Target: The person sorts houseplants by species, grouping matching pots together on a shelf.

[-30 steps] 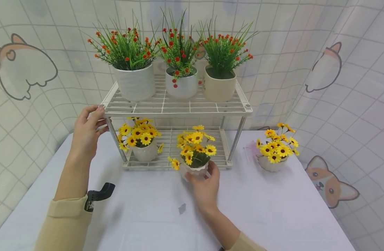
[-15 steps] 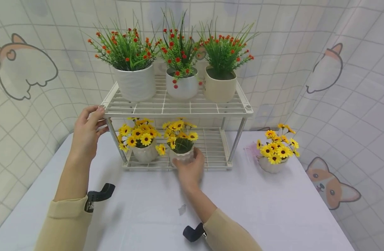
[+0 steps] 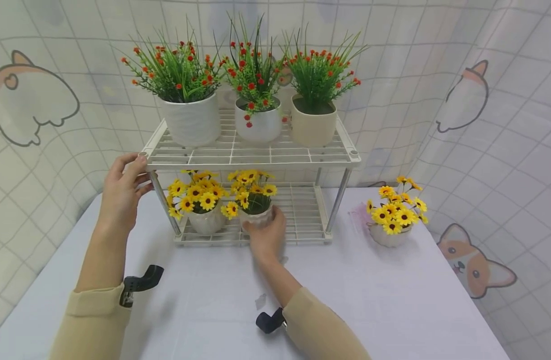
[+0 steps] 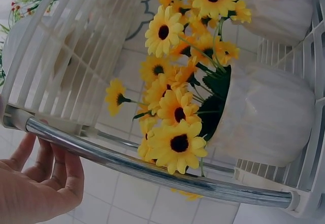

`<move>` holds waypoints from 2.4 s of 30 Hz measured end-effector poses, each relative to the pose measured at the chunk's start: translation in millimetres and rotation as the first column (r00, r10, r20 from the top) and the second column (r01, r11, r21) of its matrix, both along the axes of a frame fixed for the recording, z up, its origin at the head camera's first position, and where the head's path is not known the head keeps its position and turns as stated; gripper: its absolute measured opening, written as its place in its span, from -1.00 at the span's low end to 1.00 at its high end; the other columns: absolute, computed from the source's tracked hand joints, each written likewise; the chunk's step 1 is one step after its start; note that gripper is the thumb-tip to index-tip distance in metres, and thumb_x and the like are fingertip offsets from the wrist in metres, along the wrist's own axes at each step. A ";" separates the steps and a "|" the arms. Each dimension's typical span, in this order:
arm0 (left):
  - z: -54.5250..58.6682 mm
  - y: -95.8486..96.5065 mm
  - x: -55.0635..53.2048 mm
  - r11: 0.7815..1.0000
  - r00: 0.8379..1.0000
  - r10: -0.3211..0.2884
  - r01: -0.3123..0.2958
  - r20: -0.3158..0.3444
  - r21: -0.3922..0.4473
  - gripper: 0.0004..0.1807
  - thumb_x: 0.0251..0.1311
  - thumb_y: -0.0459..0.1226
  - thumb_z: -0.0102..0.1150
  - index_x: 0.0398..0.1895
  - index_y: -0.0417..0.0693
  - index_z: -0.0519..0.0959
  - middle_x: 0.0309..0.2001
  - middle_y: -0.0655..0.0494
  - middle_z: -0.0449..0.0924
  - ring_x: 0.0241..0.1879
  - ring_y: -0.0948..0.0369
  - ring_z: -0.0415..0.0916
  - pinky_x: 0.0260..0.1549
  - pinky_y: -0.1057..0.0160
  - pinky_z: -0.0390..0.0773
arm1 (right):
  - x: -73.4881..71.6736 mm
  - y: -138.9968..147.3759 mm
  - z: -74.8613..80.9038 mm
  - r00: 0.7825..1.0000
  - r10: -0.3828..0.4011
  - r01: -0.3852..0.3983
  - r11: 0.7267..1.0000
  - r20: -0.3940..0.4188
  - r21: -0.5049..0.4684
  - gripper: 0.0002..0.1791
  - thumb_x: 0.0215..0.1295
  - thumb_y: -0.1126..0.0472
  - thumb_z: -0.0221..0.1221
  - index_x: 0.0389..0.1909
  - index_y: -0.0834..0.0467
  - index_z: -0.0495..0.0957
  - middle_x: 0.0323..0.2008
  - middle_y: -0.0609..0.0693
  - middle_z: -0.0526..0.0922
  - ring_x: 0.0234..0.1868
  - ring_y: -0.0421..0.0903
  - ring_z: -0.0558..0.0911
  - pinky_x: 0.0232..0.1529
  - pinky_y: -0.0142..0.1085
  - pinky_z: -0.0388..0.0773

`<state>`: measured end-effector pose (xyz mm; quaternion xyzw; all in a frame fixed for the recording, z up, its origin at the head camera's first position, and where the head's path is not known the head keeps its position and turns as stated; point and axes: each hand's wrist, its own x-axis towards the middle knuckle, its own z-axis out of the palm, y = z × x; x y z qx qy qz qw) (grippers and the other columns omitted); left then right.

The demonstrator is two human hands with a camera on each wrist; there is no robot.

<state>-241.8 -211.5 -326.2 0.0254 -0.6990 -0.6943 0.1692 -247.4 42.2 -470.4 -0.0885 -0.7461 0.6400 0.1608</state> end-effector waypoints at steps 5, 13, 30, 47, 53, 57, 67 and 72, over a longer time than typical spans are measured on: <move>0.3 -0.3 0.7 1.000 1.000 -0.002 0.002 -0.001 -0.016 -0.48 0.47 0.09 0.12 0.35 0.08 0.39 0.15 -0.03 0.54 0.15 0.08 0.47 0.25 -0.01 0.39 | 4.3 2.9 -0.1 1.000 0.025 -0.025 1.000 0.003 0.007 0.01 0.13 0.24 0.50 0.51 0.31 0.13 0.40 0.27 0.27 0.43 0.20 0.28 0.41 0.04 0.25; 1.6 0.6 1.3 1.000 1.000 0.005 -0.005 0.000 -0.014 -0.46 0.47 0.09 0.13 0.36 0.07 0.38 0.15 -0.03 0.53 0.13 0.11 0.46 0.24 0.00 0.39 | 25.7 22.0 6.4 0.997 0.072 -0.072 0.997 0.015 -0.004 -0.17 0.20 0.22 0.46 0.40 0.32 0.23 0.35 0.30 0.31 0.37 0.23 0.30 0.33 0.10 0.29; 1.5 -1.1 1.8 0.999 1.000 0.001 -0.001 0.003 -0.038 -0.46 0.48 0.09 0.10 0.37 0.06 0.38 0.17 -0.05 0.54 0.14 0.07 0.47 0.24 0.00 0.40 | 77.5 100.0 10.3 0.987 0.106 -0.090 0.988 0.122 -0.125 -0.47 0.35 0.31 0.34 0.24 0.32 0.35 0.22 0.19 0.41 0.24 0.04 0.41 -0.05 -0.37 0.46; 0.9 -2.6 0.6 0.999 1.000 -0.013 0.012 -0.013 -0.043 -0.49 0.48 0.08 0.11 0.34 0.09 0.39 0.11 0.02 0.55 0.11 0.10 0.47 0.23 -0.01 0.41 | 57.7 232.8 9.8 0.882 -0.367 0.403 0.912 0.296 -0.070 -0.19 0.37 0.00 0.33 0.42 0.07 0.04 0.26 -0.09 0.19 0.25 -0.13 0.23 0.16 -0.36 0.30; 1.6 -2.4 0.6 0.999 1.000 -0.016 0.015 -0.021 -0.034 -0.51 0.48 0.07 0.12 0.32 0.08 0.40 0.08 0.04 0.56 0.08 0.13 0.48 0.20 0.01 0.42 | 43.3 257.6 6.2 0.870 -0.359 0.395 0.918 0.337 -0.043 0.00 0.34 0.00 0.35 0.55 0.05 -0.13 0.49 0.03 -0.04 0.49 -0.02 0.00 0.39 -0.26 0.20; 1.3 -2.2 0.6 0.999 0.999 -0.021 0.021 -0.026 -0.027 -0.50 0.47 0.07 0.13 0.31 0.07 0.40 0.07 0.02 0.56 0.08 0.12 0.49 0.18 0.02 0.42 | 32.1 266.0 0.5 0.871 -0.375 0.403 0.915 0.319 -0.023 0.07 0.31 0.02 0.38 0.56 0.05 -0.19 0.50 0.04 -0.09 0.53 -0.01 -0.04 0.46 -0.25 0.09; -1.9 -2.6 1.1 0.998 1.000 -0.016 0.015 -0.019 -0.056 -0.49 0.49 0.08 0.10 0.34 0.07 0.39 0.11 -0.01 0.56 0.11 0.08 0.49 0.20 0.02 0.43 | 9.6 281.4 -16.6 0.866 -0.418 0.441 0.897 0.274 -0.025 0.08 0.27 0.17 0.41 0.56 0.01 -0.19 0.57 0.05 -0.13 0.59 -0.09 -0.11 0.49 -0.37 -0.06; -0.6 -2.2 1.5 0.998 1.000 -0.011 0.010 -0.015 -0.057 -0.50 0.49 0.08 0.10 0.33 0.07 0.40 0.12 -0.04 0.56 0.11 0.09 0.49 0.21 0.01 0.42 | 4.4 285.5 -21.2 0.870 -0.428 0.445 0.895 0.245 -0.015 0.06 0.27 0.11 0.42 0.54 0.01 -0.15 0.57 0.05 -0.06 0.58 -0.11 -0.05 0.49 -0.37 -0.12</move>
